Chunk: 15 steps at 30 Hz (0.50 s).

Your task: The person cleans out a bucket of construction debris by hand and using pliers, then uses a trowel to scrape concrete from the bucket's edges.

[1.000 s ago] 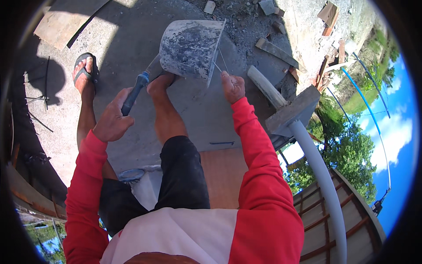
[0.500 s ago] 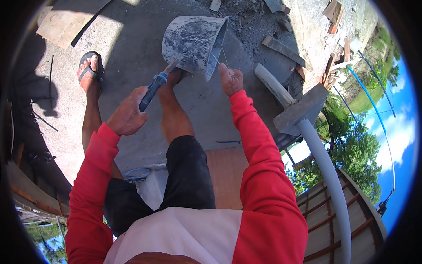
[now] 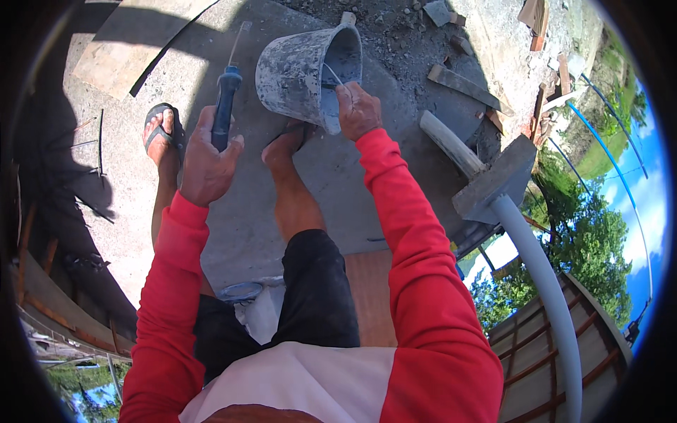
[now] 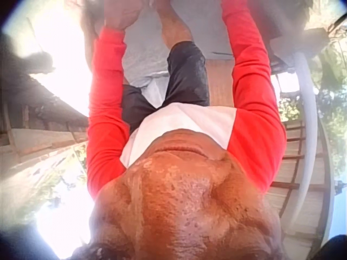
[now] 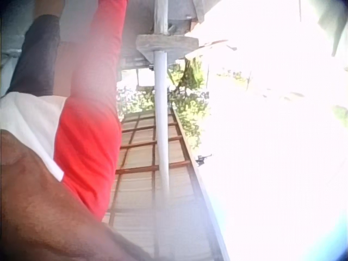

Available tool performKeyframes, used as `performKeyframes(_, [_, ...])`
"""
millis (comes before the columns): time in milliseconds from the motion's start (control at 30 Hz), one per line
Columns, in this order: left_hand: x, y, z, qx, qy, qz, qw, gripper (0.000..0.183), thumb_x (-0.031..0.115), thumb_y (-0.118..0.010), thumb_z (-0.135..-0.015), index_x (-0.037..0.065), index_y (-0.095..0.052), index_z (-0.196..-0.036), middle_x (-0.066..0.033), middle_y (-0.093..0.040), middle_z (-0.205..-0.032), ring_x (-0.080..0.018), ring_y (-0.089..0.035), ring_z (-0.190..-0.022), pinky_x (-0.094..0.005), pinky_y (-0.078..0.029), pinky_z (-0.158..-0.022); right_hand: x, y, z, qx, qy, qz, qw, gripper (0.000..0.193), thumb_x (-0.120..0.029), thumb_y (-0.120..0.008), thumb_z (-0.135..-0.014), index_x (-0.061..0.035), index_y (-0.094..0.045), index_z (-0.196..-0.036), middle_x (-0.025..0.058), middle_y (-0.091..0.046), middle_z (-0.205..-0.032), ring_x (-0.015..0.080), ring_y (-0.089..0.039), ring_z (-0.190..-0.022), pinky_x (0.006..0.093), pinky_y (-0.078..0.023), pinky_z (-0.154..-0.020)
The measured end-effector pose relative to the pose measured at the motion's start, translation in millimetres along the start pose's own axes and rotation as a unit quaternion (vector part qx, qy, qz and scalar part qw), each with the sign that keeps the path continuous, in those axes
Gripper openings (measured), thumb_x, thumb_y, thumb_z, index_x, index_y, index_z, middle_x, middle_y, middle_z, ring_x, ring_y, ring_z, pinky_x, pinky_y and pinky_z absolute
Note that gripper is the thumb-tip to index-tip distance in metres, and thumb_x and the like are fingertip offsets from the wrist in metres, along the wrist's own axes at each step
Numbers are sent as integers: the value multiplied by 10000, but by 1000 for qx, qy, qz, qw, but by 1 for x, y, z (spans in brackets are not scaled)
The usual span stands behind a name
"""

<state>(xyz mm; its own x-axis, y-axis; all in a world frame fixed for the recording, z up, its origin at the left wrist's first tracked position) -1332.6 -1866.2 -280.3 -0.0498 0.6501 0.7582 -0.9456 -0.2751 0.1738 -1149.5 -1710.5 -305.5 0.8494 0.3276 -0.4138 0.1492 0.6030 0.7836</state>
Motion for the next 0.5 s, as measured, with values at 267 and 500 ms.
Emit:
performKeyframes(267, [-13, 50, 0, 333, 6, 380, 863, 240, -68, -441, -668, 47, -391, -872, -15, -392, -597, -75, -414, -504, -213, -343, -444, -13, 0, -13, -38, 38, -91, 994, 195, -183, -442, -801, -13, -497, -721, 138, -466, -611, 280, -467, -556, 318, -379, -534])
performKeyframes(500, [-27, -27, -12, 45, 5, -101, 994, 253, 78, -511, -640, 6, -492, -881, -173, -485, -744, -325, -511, -722, -371, -405, -651, -10, -11, -17, -132, -15, -48, 990, 176, -186, -560, -727, -17, -513, -716, 112, -511, -565, 231, -509, -502, 312, -391, -490])
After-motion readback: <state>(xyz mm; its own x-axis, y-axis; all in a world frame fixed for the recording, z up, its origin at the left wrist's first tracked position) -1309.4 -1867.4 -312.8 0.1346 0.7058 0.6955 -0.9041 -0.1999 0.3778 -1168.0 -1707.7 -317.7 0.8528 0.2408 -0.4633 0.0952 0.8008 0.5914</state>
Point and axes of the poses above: each hand's wrist, its own z-axis away from the middle knuckle, its own y-axis out of the back of the hand, x = y × z, the point moved 10 cm from there along -z, towards the middle knuckle
